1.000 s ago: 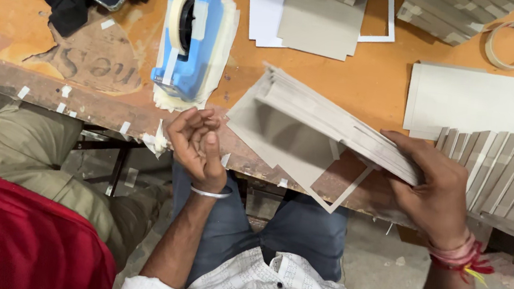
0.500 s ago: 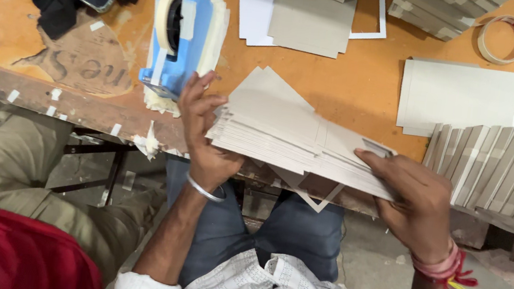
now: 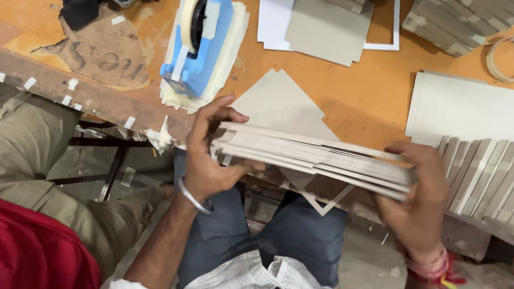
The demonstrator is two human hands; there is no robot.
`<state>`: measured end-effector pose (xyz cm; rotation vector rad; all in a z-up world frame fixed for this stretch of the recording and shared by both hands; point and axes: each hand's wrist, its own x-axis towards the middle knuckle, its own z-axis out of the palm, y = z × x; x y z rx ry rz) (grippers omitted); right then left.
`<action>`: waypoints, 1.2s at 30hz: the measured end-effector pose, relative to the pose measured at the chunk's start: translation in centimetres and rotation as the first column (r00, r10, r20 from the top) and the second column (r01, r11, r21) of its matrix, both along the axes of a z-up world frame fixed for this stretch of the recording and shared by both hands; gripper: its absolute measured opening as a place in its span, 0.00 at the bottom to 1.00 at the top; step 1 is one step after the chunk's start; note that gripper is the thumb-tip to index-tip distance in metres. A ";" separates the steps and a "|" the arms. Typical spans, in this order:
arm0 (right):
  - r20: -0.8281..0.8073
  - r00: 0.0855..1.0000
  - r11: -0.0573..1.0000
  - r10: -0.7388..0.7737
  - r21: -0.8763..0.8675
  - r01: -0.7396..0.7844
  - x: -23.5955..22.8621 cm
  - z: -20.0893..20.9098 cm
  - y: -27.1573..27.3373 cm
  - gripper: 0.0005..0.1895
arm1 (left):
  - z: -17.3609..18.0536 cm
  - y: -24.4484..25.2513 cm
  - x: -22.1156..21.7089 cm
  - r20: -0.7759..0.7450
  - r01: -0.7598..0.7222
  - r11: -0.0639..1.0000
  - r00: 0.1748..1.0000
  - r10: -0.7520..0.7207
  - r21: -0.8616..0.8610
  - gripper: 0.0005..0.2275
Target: The person assembles photo frames by hand at a workbench. They pick up a frame, apply adhesive tape to the edges, and attach a backing sheet, repeating the process for multiple frames.
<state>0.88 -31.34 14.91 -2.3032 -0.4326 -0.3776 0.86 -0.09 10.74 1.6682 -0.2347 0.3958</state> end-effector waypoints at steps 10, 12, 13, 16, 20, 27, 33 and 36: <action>-0.067 0.982 0.717 0.178 0.693 -0.083 -0.4 -6.1 0.8 0.15 | -1.0 -1.1 -0.1 0.082 0.045 0.990 0.996 -0.035 -0.135 0.15; 0.008 0.984 0.645 0.180 0.754 -0.124 -0.7 -5.8 0.2 0.12 | 0.1 -1.3 0.1 0.115 0.033 0.987 0.993 -0.015 -0.156 0.17; 0.047 0.984 0.619 0.172 0.772 -0.145 -0.8 -5.4 0.0 0.10 | 0.8 -1.4 0.1 0.133 0.047 0.986 0.991 -0.026 -0.160 0.17; 0.118 0.983 0.633 0.138 0.753 -0.179 -0.4 -3.9 -0.1 0.10 | 2.6 -1.2 0.2 0.164 0.047 0.986 0.986 -0.021 -0.159 0.22; 0.060 0.995 0.767 0.084 0.633 -0.103 0.4 -3.5 0.5 0.18 | 2.8 -0.9 1.2 0.076 0.060 0.986 0.996 -0.048 -0.157 0.31; 0.051 0.998 0.731 -0.048 0.683 0.001 -0.6 -8.0 2.1 0.16 | -3.1 -1.1 1.5 0.013 0.103 0.985 0.995 -0.102 -0.137 0.14; -0.014 0.993 0.775 -0.121 0.623 0.103 -0.6 -10.2 2.2 0.09 | -3.4 -0.6 1.1 0.009 0.105 0.992 0.995 -0.104 -0.070 0.16; 0.018 1.000 0.585 0.006 0.811 -0.019 0.3 -9.8 2.3 0.18 | -2.2 -1.2 1.5 -0.021 0.101 0.990 0.994 -0.104 -0.102 0.15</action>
